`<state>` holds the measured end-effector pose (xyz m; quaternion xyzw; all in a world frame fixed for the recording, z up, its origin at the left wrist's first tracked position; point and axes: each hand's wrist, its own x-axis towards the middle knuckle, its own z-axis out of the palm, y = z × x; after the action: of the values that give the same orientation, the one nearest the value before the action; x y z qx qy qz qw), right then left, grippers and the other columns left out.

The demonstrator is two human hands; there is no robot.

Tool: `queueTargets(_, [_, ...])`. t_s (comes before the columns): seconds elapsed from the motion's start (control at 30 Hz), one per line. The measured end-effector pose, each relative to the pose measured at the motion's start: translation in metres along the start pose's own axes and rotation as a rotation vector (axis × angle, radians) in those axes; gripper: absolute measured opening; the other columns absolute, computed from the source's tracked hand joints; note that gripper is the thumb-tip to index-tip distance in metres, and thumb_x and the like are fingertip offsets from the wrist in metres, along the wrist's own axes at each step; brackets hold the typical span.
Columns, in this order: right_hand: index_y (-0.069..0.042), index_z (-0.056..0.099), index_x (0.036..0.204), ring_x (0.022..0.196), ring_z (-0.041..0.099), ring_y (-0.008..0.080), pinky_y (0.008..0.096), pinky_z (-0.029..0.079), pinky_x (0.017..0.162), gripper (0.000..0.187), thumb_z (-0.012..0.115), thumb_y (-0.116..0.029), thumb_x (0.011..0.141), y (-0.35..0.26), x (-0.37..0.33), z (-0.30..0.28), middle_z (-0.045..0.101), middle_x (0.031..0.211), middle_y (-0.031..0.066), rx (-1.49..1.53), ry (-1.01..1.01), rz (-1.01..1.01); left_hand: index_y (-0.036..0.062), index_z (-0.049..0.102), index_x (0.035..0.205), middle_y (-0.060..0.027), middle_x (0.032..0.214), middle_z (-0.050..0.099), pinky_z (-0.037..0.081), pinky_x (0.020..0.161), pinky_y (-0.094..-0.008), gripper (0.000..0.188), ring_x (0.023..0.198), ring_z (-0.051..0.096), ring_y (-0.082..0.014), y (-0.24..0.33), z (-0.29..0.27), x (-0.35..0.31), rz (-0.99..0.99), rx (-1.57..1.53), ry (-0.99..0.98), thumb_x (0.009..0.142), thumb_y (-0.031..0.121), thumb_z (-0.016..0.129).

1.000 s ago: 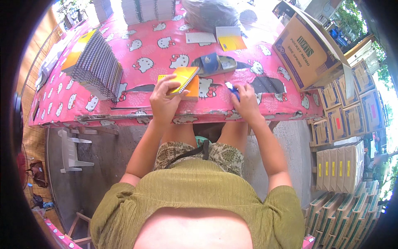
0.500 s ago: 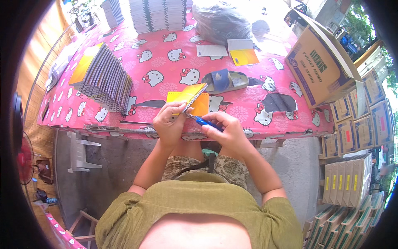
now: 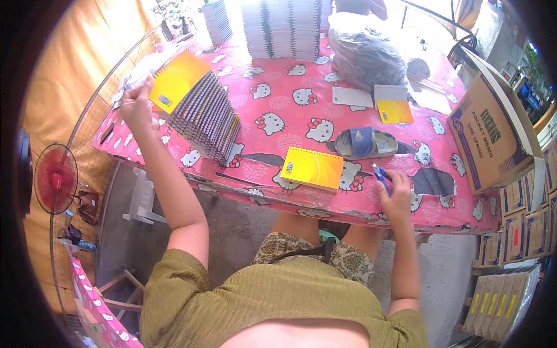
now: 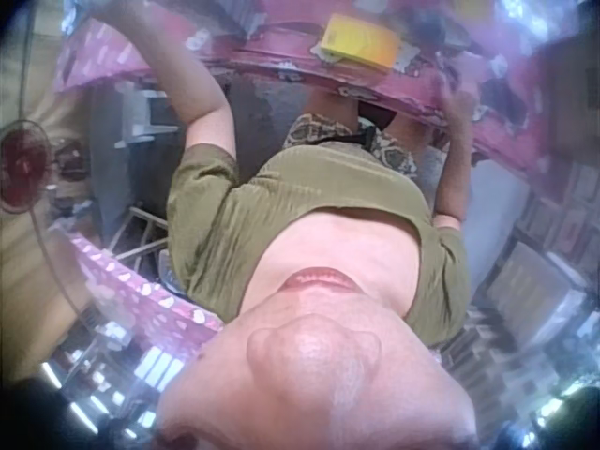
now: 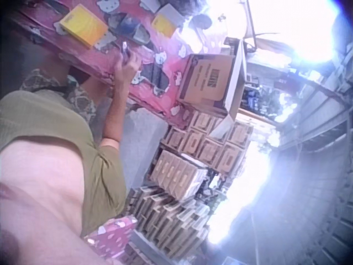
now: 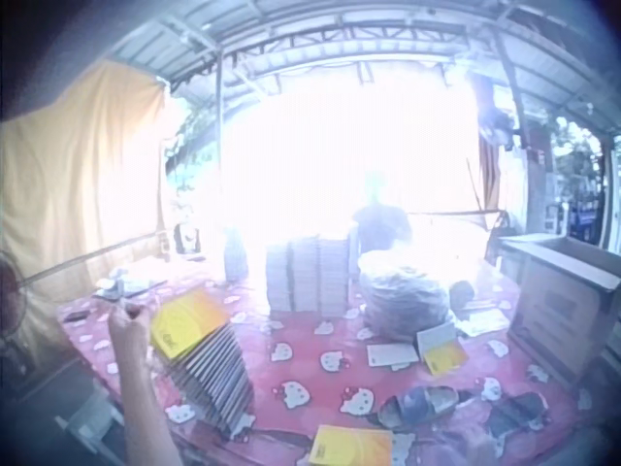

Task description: The person assembles pocket memos by inserting a spiral binding through the pre-punched holes of stacked paper and yellow covers, trimming the excess wire with pliers, and placing the finished memos into a stack.

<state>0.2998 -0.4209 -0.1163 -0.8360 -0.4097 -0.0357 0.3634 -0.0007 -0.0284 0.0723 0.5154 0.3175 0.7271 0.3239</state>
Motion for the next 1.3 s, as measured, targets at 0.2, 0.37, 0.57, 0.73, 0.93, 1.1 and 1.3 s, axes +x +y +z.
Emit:
queueTargets(0.2, [0.0, 0.062, 0.104, 0.119, 0.047, 0.0402, 0.0459, 0.037, 0.098, 0.043, 0.074, -0.03, 0.074, 0.008, 0.007, -0.005, 0.051, 0.125, 0.0257, -0.172, -0.019, -0.082, 0.0035, 0.058, 0.079, -0.002, 0.076, 0.057, 0.044, 0.061, -0.0249, 0.02, 0.065, 0.051, -0.0103, -0.081, -0.016, 0.023, 0.007, 0.223, 0.036, 0.076, 0.014, 0.075])
queueTargets(0.37, [-0.002, 0.066, 0.092, 0.099, 0.058, 0.0342, 0.0408, 0.045, 0.086, 0.027, 0.072, -0.023, 0.076, 0.087, 0.054, -0.051, 0.061, 0.102, 0.0193, -0.261, 0.241, 0.136, -0.0016, 0.054, 0.093, -0.0137, 0.096, 0.065, 0.052, 0.073, -0.0272, 0.014, 0.079, 0.062, -0.0161, -0.099, -0.036, 0.052, 0.057, 0.157, -0.065, 0.081, -0.002, 0.06])
queueTargets(0.57, [-0.003, 0.069, 0.088, 0.091, 0.062, 0.0323, 0.0414, 0.048, 0.08, 0.021, 0.072, -0.019, 0.075, 0.104, 0.064, -0.054, 0.063, 0.092, 0.0157, -0.393, 0.116, 0.241, -0.0038, 0.055, 0.102, -0.0143, 0.102, 0.064, 0.05, 0.082, -0.0273, 0.024, 0.09, 0.062, -0.0189, -0.045, -0.03, 0.03, 0.236, 0.215, -0.037, 0.085, 0.008, 0.067])
queueTargets(0.73, [-0.003, 0.068, 0.093, 0.09, 0.062, 0.0337, 0.0418, 0.049, 0.081, 0.02, 0.069, -0.015, 0.077, 0.097, 0.065, -0.038, 0.062, 0.093, 0.0173, -0.423, 0.093, 0.211, -0.0055, 0.057, 0.119, -0.0118, 0.116, 0.063, 0.046, 0.09, -0.0319, 0.033, 0.104, 0.059, -0.02, 0.014, 0.028, -0.109, 0.274, -0.102, -0.652, 0.089, 0.01, 0.058])
queueTargets(0.93, [-0.004, 0.07, 0.096, 0.079, 0.064, 0.0279, 0.0369, 0.051, 0.071, 0.019, 0.069, -0.01, 0.077, -0.009, 0.043, -0.006, 0.064, 0.089, 0.0133, 0.137, -0.046, -0.121, 0.0068, 0.066, 0.107, -0.0135, 0.101, 0.066, 0.046, 0.086, -0.0363, 0.029, 0.098, 0.062, -0.0289, -0.058, 0.102, -0.239, 0.268, 0.734, -1.451, 0.084, 0.024, 0.066])
queueTargets(1.1, [-0.004, 0.07, 0.093, 0.069, 0.061, 0.02, 0.0306, 0.05, 0.064, 0.021, 0.074, -0.009, 0.073, -0.048, 0.036, 0.009, 0.064, 0.084, 0.0092, 0.305, -0.031, -0.112, 0.0046, 0.071, 0.087, -0.0098, 0.079, 0.069, 0.051, 0.066, -0.0308, 0.014, 0.07, 0.066, -0.0202, -0.07, 0.112, -0.234, -0.129, 0.386, -1.418, 0.074, 0.008, 0.074])
queueTargets(1.3, [-0.005, 0.071, 0.091, 0.066, 0.058, 0.015, 0.0282, 0.048, 0.062, 0.02, 0.075, -0.006, 0.071, -0.067, 0.042, -0.007, 0.062, 0.081, 0.0061, 0.348, -0.031, -0.117, 0.0065, 0.069, 0.083, -0.0102, 0.079, 0.067, 0.046, 0.078, -0.0364, 0.012, 0.075, 0.064, -0.0256, -0.032, 0.082, -0.228, 0.326, 0.17, -1.303, 0.072, 0.011, 0.072])
